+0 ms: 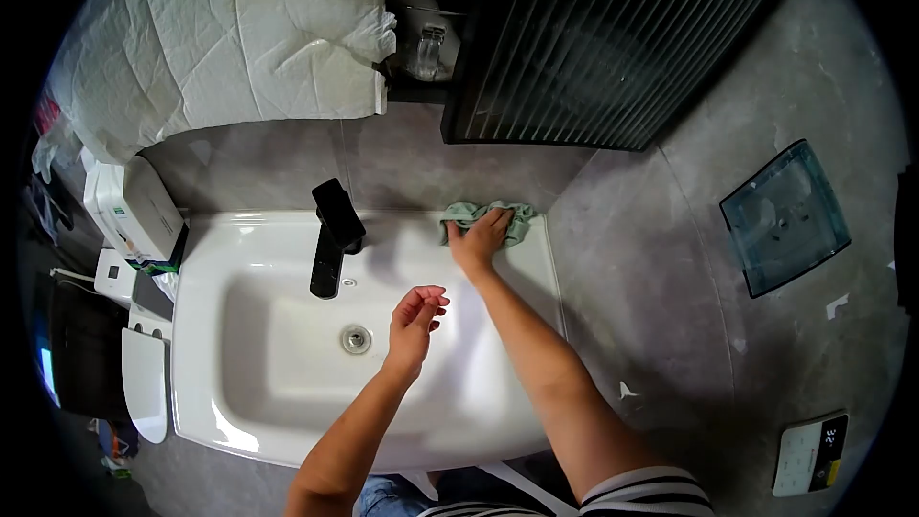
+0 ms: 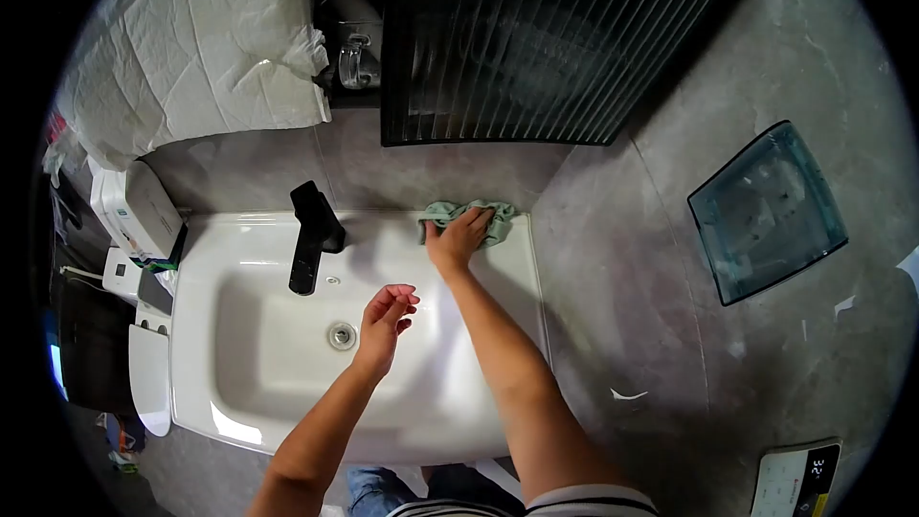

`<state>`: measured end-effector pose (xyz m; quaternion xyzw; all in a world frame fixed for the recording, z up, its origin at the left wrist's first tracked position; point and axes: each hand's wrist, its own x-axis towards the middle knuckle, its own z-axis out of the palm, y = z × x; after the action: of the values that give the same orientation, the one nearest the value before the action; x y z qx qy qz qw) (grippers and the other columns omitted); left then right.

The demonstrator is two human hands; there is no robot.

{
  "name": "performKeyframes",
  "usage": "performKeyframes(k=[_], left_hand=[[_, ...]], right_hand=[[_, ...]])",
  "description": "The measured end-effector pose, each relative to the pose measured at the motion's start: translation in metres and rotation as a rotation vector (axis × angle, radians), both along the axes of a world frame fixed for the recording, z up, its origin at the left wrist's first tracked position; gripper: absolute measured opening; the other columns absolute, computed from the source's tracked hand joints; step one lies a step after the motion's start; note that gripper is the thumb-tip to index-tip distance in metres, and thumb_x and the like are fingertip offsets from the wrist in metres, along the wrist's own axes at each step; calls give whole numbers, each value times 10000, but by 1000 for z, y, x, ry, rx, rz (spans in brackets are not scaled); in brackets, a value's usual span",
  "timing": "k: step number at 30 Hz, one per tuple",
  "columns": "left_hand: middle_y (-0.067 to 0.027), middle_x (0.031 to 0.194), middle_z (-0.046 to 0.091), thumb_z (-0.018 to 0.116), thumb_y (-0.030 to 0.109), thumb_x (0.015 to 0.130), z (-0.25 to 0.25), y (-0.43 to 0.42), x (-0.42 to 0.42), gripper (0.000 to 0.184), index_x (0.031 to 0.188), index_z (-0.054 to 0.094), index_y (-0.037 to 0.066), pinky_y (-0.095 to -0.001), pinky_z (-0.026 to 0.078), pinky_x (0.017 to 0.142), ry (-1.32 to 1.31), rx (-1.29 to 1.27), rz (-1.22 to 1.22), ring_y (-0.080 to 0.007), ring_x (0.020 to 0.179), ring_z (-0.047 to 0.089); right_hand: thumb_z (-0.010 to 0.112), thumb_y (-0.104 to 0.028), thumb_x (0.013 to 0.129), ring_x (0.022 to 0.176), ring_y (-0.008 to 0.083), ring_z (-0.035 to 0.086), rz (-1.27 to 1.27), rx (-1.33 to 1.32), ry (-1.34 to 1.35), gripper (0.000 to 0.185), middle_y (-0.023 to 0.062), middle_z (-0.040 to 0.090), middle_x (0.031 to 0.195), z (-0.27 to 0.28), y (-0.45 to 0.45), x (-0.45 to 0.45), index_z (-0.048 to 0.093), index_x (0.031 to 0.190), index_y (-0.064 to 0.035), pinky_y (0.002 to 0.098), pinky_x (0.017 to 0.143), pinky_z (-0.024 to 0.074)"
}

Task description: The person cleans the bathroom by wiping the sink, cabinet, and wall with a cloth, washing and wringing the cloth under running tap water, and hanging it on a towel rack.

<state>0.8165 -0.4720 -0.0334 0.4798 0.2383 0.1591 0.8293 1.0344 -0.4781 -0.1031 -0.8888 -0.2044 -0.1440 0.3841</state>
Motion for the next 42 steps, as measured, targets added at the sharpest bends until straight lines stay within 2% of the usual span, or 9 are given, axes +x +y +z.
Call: performKeyframes(k=[11, 14, 17, 19, 22, 31, 34, 37, 42], left_hand=[[52, 965, 628, 522, 185, 991, 6, -3, 6, 123, 1054, 624, 157, -234, 403, 784, -26, 11, -23, -64, 883, 523], [50, 963, 628, 521, 180, 990, 9, -10, 12, 128, 1059, 624, 150, -234, 405, 780, -47, 1, -59, -64, 883, 526], [50, 963, 630, 523, 183, 989, 10, -17, 26, 129, 1062, 623, 144, -235, 407, 778, -84, -28, -93, -63, 882, 528], [50, 964, 633, 522, 185, 990, 15, -26, 34, 131, 1064, 622, 144, -236, 408, 778, -121, -44, -138, -61, 881, 530], [49, 964, 637, 509, 184, 995, 21, -30, 29, 138, 1065, 622, 146, -237, 408, 778, -147, -16, -190, -62, 871, 534], [44, 961, 629, 504, 168, 988, 30, -27, 31, 141, 1064, 619, 142, -235, 402, 769, -113, -24, -233, -66, 872, 520], [42, 965, 625, 502, 167, 988, 32, -32, 30, 139, 1059, 618, 144, -235, 401, 773, -105, -33, -252, -69, 882, 518], [43, 971, 623, 507, 175, 987, 29, -33, 24, 134, 1053, 620, 149, -241, 401, 779, -93, -24, -263, -70, 885, 517], [50, 965, 625, 513, 188, 983, 35, -46, 32, 131, 1048, 622, 155, -252, 402, 790, -86, -24, -304, -68, 881, 518]], right_hand=[[689, -45, 722, 1148, 365, 487, 302, -261, -18, 377, 126, 506, 1259, 36, -69, 28, 612, 1090, -71, 461, 982, 409], [559, -39, 817, 1167, 354, 492, 171, -448, -679, 242, 112, 544, 1261, 115, -102, 36, 639, 1039, -93, 487, 1057, 375], [442, -174, 929, 1404, 318, 306, -195, -878, -791, 415, 119, 410, 1478, 162, -121, 58, 557, 1305, -38, 455, 1191, 152], [390, -218, 968, 1448, 302, 222, -225, -1378, -749, 482, 111, 330, 1538, 107, -133, 66, 446, 1407, -27, 452, 1200, 73], [396, -221, 966, 1450, 281, 232, -7, -1762, -581, 507, 105, 348, 1533, 78, -151, 26, 418, 1441, -46, 468, 1197, 79], [387, -245, 972, 1430, 290, 270, -321, -1373, -591, 522, 109, 323, 1551, 222, -141, 25, 406, 1453, -41, 438, 1202, 86], [413, -239, 957, 1401, 278, 314, -217, -1519, -526, 507, 91, 378, 1516, 105, -174, 4, 454, 1418, -32, 427, 1193, 135], [413, -226, 952, 1415, 268, 298, 87, -1534, -551, 496, 80, 381, 1517, 91, -208, -31, 471, 1403, -26, 434, 1193, 147], [412, -204, 949, 1425, 251, 297, -296, -1226, -668, 491, 81, 384, 1516, 238, -189, -39, 469, 1403, -25, 441, 1194, 157]])
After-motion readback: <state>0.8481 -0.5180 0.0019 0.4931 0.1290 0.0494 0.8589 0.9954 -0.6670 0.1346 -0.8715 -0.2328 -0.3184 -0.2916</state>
